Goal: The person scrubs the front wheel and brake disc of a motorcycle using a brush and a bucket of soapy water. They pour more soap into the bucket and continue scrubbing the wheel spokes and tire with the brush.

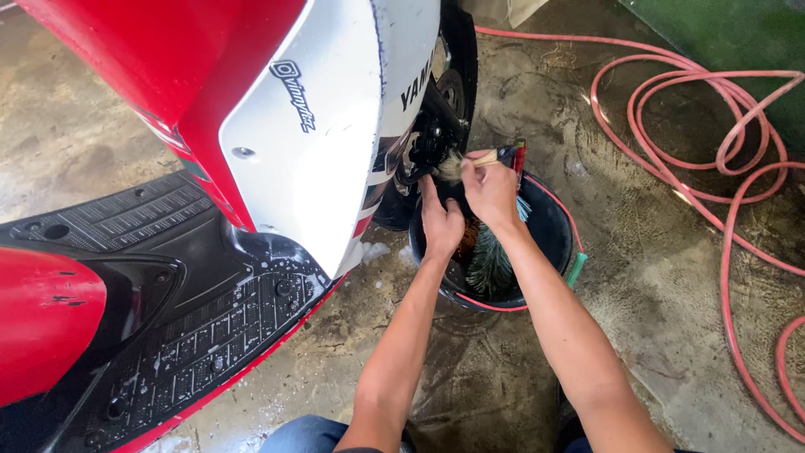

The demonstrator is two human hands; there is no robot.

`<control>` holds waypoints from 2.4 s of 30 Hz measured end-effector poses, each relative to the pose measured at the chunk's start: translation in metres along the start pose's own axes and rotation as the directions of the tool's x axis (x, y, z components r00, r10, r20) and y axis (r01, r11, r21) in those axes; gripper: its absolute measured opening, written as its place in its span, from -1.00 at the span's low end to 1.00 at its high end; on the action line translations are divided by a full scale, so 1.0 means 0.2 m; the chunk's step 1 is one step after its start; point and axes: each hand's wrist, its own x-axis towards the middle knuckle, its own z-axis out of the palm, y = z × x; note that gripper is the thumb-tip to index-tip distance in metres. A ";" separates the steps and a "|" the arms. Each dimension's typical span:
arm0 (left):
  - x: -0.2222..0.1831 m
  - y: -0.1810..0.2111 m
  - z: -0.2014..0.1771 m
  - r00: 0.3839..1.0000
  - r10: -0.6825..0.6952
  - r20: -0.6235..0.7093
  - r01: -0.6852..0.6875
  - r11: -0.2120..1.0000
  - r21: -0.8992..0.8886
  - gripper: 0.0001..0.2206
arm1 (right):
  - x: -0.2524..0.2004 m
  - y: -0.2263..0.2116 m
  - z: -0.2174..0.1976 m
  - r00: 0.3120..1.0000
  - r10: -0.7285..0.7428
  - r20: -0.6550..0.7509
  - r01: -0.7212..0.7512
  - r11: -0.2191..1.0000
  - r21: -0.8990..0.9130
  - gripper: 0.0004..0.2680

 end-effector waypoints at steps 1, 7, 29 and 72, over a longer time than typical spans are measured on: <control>0.00 -0.01 0.00 1.000 0.001 -0.002 -0.001 1.000 0.000 -0.32 | 0.00 -0.04 -0.01 1.000 -0.002 0.000 0.002 1.000 0.001 -0.91; 0.02 -0.01 0.01 1.000 0.002 -0.003 -0.002 1.000 0.013 -0.32 | -0.01 -0.02 -0.01 0.989 -0.138 0.054 0.130 0.982 0.134 -0.92; 0.05 0.12 -0.06 0.992 -0.112 0.062 0.113 0.994 -0.013 -0.29 | 0.01 -0.05 -0.02 0.995 -0.082 0.047 0.080 0.996 0.047 -0.89; -0.01 0.40 -0.25 0.853 -0.404 0.331 0.312 0.903 0.297 -0.26 | 0.17 0.28 -0.02 0.711 0.334 0.619 -0.297 0.940 -0.167 -0.76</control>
